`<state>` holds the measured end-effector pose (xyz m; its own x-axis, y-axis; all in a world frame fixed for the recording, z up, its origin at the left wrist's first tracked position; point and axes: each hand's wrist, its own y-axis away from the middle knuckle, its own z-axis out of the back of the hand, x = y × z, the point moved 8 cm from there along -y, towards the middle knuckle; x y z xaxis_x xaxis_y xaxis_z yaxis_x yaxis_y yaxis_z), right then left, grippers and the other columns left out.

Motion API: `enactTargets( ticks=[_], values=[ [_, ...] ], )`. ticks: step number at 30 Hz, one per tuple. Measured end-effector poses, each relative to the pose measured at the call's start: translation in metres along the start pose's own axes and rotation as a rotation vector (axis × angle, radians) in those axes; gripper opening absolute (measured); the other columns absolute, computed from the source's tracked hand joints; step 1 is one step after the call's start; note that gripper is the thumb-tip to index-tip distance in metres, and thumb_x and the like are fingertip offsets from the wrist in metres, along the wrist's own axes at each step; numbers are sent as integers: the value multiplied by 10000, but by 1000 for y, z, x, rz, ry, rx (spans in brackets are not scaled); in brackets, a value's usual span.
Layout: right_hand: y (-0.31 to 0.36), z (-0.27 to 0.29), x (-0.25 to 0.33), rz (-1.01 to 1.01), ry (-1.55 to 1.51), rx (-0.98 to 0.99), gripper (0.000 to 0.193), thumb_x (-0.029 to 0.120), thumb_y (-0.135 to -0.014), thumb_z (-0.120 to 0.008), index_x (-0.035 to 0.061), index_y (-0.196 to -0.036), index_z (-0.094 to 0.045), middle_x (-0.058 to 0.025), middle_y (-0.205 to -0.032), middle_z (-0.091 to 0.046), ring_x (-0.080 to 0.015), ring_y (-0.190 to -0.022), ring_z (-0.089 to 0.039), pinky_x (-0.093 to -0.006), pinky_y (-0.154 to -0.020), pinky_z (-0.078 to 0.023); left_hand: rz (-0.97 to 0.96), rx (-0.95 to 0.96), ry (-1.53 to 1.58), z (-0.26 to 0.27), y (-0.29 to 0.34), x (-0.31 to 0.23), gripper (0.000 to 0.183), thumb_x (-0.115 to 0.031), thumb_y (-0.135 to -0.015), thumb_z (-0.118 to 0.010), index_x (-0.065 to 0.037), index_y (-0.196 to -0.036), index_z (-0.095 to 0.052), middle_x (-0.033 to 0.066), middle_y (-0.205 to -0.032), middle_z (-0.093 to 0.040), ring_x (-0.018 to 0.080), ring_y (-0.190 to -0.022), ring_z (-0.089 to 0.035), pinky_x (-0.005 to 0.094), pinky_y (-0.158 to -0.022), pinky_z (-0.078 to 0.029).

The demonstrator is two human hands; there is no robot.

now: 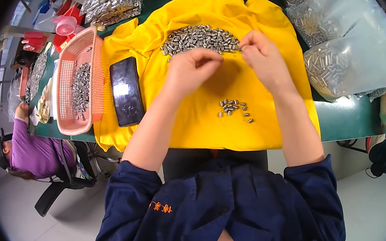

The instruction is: Sorting and inspecting small metal components by hand on a workshop table.

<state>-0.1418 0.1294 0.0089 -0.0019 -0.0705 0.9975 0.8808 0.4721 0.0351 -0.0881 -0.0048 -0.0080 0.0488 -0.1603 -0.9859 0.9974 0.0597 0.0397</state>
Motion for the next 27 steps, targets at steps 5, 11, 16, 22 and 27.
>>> enactTargets(
  ticks=[5,11,16,22,27],
  values=[
    [5,10,20,171,210,-122,72,85,-756,-465,23,-781,-491,-2,-623,-471,-72,-563,-406,-219,-516,-359,-362,353,-488,-49,35,-31,138,-5,-693,-564,-37,-822,-600,82,-857,-609,235,-796,-584,269,-724,-456],
    [5,5,25,136,197,-115,83,90,-756,-463,18,-783,-493,-20,-636,-496,-88,-580,-441,-238,-539,-384,-450,48,-605,-11,11,-46,145,-41,-705,-568,-51,-843,-610,94,-873,-595,267,-832,-567,300,-732,-451],
    [8,11,25,238,253,-165,89,92,-754,-478,20,-802,-500,-54,-658,-525,-109,-595,-481,-245,-560,-403,-514,85,-1078,-20,-14,-34,101,-124,-714,-554,-102,-785,-623,56,-765,-567,242,-751,-559,326,-658,-452],
    [8,4,27,215,250,-142,87,87,-752,-479,24,-808,-502,-56,-642,-519,-116,-585,-475,-249,-552,-399,-403,158,-1127,-20,-17,-32,114,-117,-706,-559,-74,-792,-621,87,-771,-566,259,-752,-555,349,-664,-448],
    [8,2,28,252,288,-110,91,94,-740,-470,27,-795,-497,-61,-627,-509,-132,-554,-459,-260,-525,-387,-38,107,-215,-10,-15,-13,111,-25,-752,-558,-17,-857,-595,75,-820,-602,164,-734,-586,247,-686,-462]
  ],
)
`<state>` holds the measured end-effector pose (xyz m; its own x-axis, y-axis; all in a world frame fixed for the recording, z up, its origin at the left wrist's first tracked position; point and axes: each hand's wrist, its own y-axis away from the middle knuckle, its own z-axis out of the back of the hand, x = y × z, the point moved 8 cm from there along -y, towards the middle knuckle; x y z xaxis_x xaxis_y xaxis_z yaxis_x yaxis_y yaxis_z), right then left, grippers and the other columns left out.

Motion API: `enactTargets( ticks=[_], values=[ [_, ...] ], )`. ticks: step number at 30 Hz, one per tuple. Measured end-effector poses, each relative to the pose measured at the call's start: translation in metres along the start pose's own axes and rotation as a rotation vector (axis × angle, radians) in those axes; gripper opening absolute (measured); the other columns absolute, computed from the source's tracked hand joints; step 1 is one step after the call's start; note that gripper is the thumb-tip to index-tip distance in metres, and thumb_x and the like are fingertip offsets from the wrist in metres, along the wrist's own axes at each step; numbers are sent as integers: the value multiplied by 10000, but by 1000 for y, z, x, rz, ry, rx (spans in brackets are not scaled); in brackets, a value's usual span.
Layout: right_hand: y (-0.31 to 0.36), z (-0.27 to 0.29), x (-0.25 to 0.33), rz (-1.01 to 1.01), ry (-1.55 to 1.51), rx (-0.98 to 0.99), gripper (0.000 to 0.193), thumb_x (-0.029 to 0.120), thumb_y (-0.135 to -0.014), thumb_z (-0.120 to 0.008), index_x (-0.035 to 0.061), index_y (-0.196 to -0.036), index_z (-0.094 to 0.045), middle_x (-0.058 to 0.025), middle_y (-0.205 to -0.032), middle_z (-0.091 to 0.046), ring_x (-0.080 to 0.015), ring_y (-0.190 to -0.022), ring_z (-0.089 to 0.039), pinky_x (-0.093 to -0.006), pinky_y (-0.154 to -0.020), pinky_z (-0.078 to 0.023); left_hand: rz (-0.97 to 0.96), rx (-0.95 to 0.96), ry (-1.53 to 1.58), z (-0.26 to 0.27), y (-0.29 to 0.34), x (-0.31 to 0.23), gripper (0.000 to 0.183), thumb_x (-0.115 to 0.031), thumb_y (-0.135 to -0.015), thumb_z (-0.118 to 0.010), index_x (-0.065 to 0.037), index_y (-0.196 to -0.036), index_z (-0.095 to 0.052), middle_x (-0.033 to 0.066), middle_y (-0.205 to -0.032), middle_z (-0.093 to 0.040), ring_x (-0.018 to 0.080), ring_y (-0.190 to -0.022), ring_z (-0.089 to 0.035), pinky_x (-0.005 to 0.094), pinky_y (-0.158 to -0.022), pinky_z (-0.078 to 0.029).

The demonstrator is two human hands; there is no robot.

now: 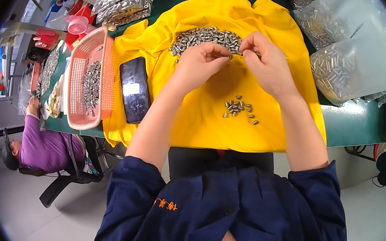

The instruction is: Sorting and inspecting small metal components by hand on a workshop table.

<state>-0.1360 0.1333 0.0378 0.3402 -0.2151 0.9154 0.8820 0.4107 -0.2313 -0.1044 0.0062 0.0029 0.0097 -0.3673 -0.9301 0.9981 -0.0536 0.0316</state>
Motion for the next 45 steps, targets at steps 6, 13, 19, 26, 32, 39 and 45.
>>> enactTargets(
  ticks=[6,13,19,26,32,39,45],
  values=[
    [2,-11,-4,-21,19,121,95,104,-727,-456,24,-766,-489,-67,-604,-505,-136,-535,-447,-268,-508,-376,82,-2,606,-3,3,12,143,12,-777,-562,33,-918,-565,68,-847,-601,124,-766,-585,219,-715,-473],
    [3,-16,-3,-15,-7,132,88,99,-727,-462,24,-764,-488,-76,-588,-505,-148,-536,-468,-280,-506,-381,58,2,548,-4,5,13,152,8,-767,-575,29,-917,-588,65,-838,-609,109,-758,-580,204,-699,-464],
    [8,-18,11,69,184,141,59,83,-726,-469,31,-754,-462,-133,-598,-513,-268,-544,-504,-337,-510,-396,59,-20,478,-3,8,7,133,-10,-756,-590,18,-884,-607,42,-815,-619,85,-744,-576,192,-681,-463],
    [8,-25,5,76,335,119,51,82,-739,-462,34,-746,-447,-162,-614,-521,-334,-593,-520,-401,-534,-400,6,-100,124,0,6,3,134,-42,-727,-601,-16,-857,-621,56,-770,-634,107,-690,-596,209,-644,-470],
    [6,-15,0,70,187,44,59,82,-737,-463,34,-770,-471,-135,-630,-522,-274,-564,-514,-345,-521,-406,-75,-215,-158,12,8,-2,143,-53,-724,-595,-36,-865,-614,55,-782,-629,109,-697,-595,219,-652,-470],
    [4,-7,2,31,82,4,67,74,-730,-492,25,-775,-478,-79,-619,-513,-161,-547,-479,-270,-521,-395,-86,-182,248,16,7,3,152,13,-775,-536,-6,-913,-599,40,-855,-597,100,-768,-572,201,-687,-450],
    [5,-12,6,41,-5,44,62,72,-737,-484,26,-778,-476,-50,-633,-502,-127,-553,-452,-252,-524,-384,-250,-177,232,12,11,-6,162,18,-785,-547,3,-942,-583,44,-870,-582,109,-779,-560,207,-726,-446]
  ],
)
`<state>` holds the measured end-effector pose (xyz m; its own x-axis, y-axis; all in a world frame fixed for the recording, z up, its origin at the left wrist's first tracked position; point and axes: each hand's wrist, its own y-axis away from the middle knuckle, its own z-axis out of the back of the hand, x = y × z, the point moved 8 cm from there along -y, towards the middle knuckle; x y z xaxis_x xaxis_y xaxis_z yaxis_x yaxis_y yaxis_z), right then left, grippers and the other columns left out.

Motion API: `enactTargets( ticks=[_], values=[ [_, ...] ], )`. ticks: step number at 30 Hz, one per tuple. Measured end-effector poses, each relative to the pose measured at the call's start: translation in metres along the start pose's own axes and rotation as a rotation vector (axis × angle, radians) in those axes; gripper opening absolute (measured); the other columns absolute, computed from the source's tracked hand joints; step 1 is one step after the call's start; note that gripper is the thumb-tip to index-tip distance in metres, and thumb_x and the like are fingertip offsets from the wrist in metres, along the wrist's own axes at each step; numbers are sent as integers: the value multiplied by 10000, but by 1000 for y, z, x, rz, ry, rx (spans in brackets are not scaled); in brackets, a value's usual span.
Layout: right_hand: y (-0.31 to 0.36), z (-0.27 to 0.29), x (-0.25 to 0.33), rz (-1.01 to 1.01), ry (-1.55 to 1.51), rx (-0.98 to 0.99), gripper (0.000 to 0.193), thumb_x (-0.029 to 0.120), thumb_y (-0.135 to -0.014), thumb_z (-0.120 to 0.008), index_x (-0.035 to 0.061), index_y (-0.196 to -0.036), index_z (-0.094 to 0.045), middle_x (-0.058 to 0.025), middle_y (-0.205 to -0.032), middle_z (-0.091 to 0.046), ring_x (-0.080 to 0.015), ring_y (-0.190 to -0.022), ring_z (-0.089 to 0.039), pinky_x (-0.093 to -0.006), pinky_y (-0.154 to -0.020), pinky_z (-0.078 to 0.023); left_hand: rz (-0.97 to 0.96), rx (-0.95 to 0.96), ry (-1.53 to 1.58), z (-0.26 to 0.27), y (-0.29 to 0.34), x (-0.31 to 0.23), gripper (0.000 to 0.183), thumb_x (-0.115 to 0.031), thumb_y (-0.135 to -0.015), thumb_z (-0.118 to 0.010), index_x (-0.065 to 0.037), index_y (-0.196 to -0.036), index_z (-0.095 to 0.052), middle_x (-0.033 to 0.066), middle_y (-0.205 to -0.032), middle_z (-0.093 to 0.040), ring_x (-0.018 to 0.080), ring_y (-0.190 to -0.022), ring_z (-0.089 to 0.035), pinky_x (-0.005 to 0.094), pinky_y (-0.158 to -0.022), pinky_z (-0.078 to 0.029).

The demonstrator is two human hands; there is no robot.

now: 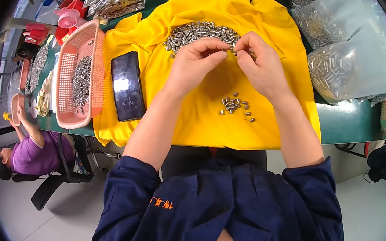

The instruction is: Sorting and inspecting small metal components by hand on a workshop table.

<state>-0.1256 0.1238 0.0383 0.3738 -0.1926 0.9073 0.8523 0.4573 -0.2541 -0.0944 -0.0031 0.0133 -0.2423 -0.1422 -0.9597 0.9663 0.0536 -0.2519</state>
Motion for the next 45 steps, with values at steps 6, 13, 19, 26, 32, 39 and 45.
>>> enactTargets(
  ticks=[6,13,19,26,32,39,45],
  values=[
    [0,-2,-6,-45,-192,19,51,62,-750,-468,23,-781,-476,-21,-645,-484,-89,-589,-432,-226,-544,-374,403,22,650,-14,9,24,148,-10,-790,-557,-31,-936,-573,59,-859,-601,145,-765,-580,242,-702,-472],
    [2,-2,2,-9,-124,63,52,61,-751,-464,19,-779,-476,-45,-627,-495,-115,-564,-463,-252,-531,-388,376,42,631,-15,8,20,147,-13,-779,-572,13,-923,-577,69,-819,-606,135,-737,-585,232,-693,-477],
    [3,-7,11,72,211,85,53,61,-737,-463,24,-776,-467,-101,-615,-502,-196,-521,-484,-299,-507,-393,314,25,328,-9,5,15,114,-1,-759,-594,22,-871,-599,70,-821,-614,121,-741,-590,220,-682,-481],
    [3,-13,-17,-175,-189,90,45,82,-762,-456,43,-776,-473,-16,-605,-471,-111,-532,-428,-252,-493,-358,263,24,304,-5,5,21,145,39,-763,-565,32,-904,-596,84,-869,-609,143,-786,-586,242,-739,-474],
    [0,0,-41,-358,-395,100,53,91,-777,-461,47,-792,-489,36,-632,-439,-38,-551,-359,-188,-484,-304,123,112,-284,-7,18,-4,81,12,-732,-591,12,-812,-601,53,-868,-613,122,-807,-580,239,-724,-464],
    [-4,10,-27,-227,-244,14,56,85,-781,-462,40,-794,-494,39,-651,-444,-32,-565,-364,-185,-490,-308,-185,317,-455,-38,40,-43,119,-23,-687,-600,-38,-805,-606,95,-845,-602,250,-804,-576,292,-716,-453],
    [-5,6,-21,-199,-235,27,55,81,-779,-476,35,-801,-497,34,-673,-460,-39,-592,-391,-187,-520,-337,-104,71,-886,27,14,-16,103,-57,-695,-584,-44,-794,-608,92,-794,-587,264,-759,-564,326,-676,-449]
  ],
)
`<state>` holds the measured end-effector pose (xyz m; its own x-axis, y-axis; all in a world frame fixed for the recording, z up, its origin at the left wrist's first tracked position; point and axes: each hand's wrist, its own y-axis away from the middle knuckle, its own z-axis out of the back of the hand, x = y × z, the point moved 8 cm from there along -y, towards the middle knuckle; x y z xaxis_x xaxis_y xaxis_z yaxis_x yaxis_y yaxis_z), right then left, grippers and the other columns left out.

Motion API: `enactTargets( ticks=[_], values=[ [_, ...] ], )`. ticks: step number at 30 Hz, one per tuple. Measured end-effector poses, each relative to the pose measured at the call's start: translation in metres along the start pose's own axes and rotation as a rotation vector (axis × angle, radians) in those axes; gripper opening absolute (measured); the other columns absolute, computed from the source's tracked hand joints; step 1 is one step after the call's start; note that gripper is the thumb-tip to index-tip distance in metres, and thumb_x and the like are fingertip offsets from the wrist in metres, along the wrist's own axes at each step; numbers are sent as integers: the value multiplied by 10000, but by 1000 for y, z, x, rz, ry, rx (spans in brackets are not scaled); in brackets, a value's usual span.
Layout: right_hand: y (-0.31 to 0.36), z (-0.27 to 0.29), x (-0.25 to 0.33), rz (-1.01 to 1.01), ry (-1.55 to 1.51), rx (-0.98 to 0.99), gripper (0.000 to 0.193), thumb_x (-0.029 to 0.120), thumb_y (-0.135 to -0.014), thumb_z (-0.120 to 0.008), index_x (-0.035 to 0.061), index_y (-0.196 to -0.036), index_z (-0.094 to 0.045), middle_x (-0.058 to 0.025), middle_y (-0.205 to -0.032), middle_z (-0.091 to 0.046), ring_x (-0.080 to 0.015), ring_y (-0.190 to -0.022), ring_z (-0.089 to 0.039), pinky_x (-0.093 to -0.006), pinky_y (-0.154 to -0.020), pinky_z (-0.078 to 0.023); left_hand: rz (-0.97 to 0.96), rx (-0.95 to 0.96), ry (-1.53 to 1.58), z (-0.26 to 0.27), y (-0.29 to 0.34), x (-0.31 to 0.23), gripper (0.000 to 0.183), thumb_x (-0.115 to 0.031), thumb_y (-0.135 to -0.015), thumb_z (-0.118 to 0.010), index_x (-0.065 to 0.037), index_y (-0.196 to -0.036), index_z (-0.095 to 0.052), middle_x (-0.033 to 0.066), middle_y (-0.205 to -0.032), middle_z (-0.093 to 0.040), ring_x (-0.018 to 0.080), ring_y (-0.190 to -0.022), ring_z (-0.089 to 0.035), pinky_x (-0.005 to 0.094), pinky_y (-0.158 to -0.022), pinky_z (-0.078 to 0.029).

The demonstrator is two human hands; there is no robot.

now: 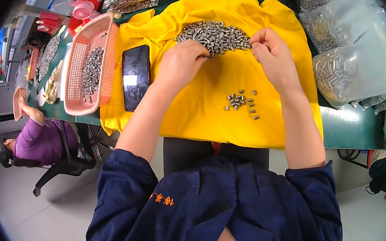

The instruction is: Sorting and inspecting small metal components by hand on a workshop table.

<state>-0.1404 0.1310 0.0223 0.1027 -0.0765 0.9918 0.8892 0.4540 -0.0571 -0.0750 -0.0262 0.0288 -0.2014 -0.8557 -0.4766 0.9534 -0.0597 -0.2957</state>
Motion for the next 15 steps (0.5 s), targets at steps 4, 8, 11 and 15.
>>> enactTargets(
  ticks=[4,8,11,15],
  values=[
    [1,0,-1,11,-12,-3,57,80,-776,-483,31,-801,-497,26,-678,-467,-43,-599,-398,-191,-528,-346,-54,107,-98,-7,-5,-2,88,-65,-694,-583,-47,-778,-603,93,-773,-575,266,-736,-557,332,-653,-446],
    [0,0,-2,36,12,-5,56,79,-775,-484,31,-801,-498,21,-680,-473,-49,-601,-405,-194,-533,-352,-95,165,-141,-10,-8,-4,85,-95,-700,-579,-50,-768,-603,88,-776,-575,268,-740,-555,343,-663,-448],
    [1,1,-2,28,7,-2,54,78,-776,-483,34,-803,-499,22,-680,-472,-50,-600,-404,-197,-532,-353,-147,198,-194,-16,-9,-8,95,-114,-703,-570,-51,-765,-605,91,-775,-573,279,-750,-548,354,-671,-447],
    [1,0,-1,27,11,-7,56,83,-779,-480,36,-802,-500,21,-682,-474,-51,-597,-405,-198,-530,-351,52,205,49,-9,-16,-7,95,-74,-726,-585,-42,-812,-611,69,-790,-603,188,-721,-589,284,-664,-463]
  ],
)
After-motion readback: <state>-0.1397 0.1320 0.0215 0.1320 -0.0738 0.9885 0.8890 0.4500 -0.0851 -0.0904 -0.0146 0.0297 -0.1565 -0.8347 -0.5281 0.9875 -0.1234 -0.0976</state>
